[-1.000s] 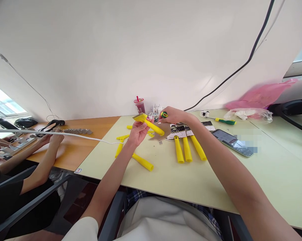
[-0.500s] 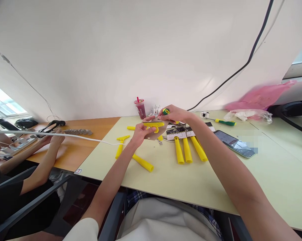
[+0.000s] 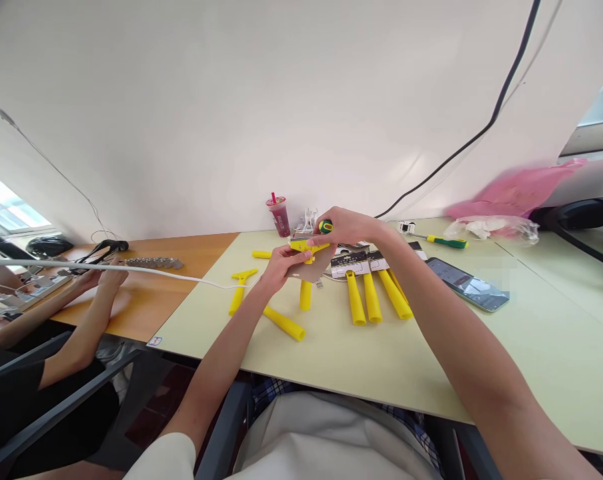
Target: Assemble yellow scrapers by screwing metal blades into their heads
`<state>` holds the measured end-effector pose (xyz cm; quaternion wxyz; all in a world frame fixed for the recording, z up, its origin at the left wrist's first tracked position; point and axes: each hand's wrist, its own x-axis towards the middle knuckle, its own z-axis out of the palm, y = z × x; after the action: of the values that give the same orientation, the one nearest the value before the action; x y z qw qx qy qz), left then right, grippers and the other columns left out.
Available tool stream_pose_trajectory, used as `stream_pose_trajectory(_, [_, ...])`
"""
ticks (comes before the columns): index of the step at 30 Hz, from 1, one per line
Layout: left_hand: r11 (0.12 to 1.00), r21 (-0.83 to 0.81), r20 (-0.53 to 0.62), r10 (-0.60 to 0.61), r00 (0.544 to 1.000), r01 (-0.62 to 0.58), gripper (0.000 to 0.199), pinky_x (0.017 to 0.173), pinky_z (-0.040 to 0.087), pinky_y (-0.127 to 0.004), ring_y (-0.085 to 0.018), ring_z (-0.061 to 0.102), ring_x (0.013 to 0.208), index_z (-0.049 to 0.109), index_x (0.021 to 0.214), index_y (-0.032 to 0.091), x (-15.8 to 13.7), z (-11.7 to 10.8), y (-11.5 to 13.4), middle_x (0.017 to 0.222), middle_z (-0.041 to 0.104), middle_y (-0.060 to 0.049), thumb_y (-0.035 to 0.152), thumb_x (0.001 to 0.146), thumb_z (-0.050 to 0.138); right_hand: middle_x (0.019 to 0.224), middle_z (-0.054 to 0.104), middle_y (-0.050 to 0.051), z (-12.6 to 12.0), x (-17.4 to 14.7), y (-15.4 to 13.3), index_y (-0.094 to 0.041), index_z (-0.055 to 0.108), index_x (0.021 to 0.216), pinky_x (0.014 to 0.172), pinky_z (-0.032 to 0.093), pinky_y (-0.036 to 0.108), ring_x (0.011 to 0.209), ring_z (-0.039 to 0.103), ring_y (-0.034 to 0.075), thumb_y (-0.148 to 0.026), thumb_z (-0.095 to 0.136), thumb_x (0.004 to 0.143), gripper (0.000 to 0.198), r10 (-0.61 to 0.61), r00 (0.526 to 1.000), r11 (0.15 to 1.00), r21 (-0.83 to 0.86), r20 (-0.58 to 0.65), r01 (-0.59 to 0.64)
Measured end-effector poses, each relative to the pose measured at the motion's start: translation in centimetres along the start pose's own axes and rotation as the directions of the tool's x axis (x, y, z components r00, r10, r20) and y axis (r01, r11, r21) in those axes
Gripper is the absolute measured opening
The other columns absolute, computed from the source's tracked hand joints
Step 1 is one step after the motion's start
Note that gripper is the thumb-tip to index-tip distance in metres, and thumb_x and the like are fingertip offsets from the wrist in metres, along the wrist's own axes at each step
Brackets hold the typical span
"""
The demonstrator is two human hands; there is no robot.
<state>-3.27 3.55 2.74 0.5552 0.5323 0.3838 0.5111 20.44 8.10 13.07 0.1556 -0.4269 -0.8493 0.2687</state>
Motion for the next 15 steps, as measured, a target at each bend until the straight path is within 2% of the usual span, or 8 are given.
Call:
stream_pose_trajectory(4, [0.998,-0.065,0.013,-0.004,1.000,0.005,0.056,0.086,0.059,-0.036,-0.029,0.079,0.102,0.085,0.102,0.018,-0.2,0.0,0.1,0.104,0.084,-0.011,0.061,0.072,0.105,0.074,0.073,0.002,-0.3,-0.1,0.0,-0.024,0.081,0.111,0.057,0.039,0.032,0.064,0.055,0.018,-0.072,0.091,0.080,0.058,-0.011,1.000,0.999,-0.043,-0.007,0.011])
stream_pose_trajectory(7, [0.970,-0.240,0.066,0.050,0.997,-0.032,0.074,0.090,0.064,-0.039,-0.034,0.080,0.118,0.081,0.126,0.025,-0.8,0.1,0.5,0.124,0.084,-0.011,0.082,0.081,0.089,0.078,0.075,0.003,-0.7,-0.5,-0.1,-0.023,0.082,0.107,0.058,0.039,0.031,0.066,0.057,0.018,-0.071,0.090,0.081,0.055,-0.013,0.996,1.000,-0.026,-0.084,0.011])
stream_pose_trajectory(10, [0.920,-0.384,0.143,0.142,0.979,-0.077,0.098,0.104,0.065,-0.050,-0.042,0.073,0.140,0.072,0.146,0.031,-1.2,0.3,0.9,0.140,0.080,-0.012,0.096,0.073,0.084,0.077,0.076,0.004,-1.2,-1.2,-0.1,-0.024,0.080,0.110,0.055,0.036,0.031,0.064,0.054,0.017,-0.069,0.087,0.085,0.052,0.013,0.992,0.999,0.040,-0.122,-0.008])
stream_pose_trajectory(12, [0.920,-0.381,0.162,0.164,0.973,-0.092,0.098,0.109,0.064,-0.053,-0.044,0.068,0.147,0.074,0.139,0.029,-1.2,0.5,0.8,0.140,0.081,-0.013,0.091,0.066,0.093,0.076,0.077,0.005,-1.5,-1.5,-0.3,-0.024,0.079,0.113,0.054,0.035,0.031,0.064,0.054,0.018,-0.064,0.085,0.088,0.047,0.031,0.990,0.997,0.074,-0.138,-0.021])
stream_pose_trajectory(15, [0.956,-0.282,0.131,0.119,0.984,-0.078,0.069,0.109,0.064,-0.051,-0.045,0.073,0.142,0.077,0.110,0.021,-0.9,1.1,0.1,0.123,0.085,-0.014,0.064,0.066,0.108,0.079,0.078,0.005,-1.5,-1.6,-0.7,-0.024,0.079,0.108,0.058,0.040,0.031,0.068,0.058,0.019,-0.051,0.084,0.089,0.034,0.006,0.989,0.999,0.034,-0.145,-0.002])
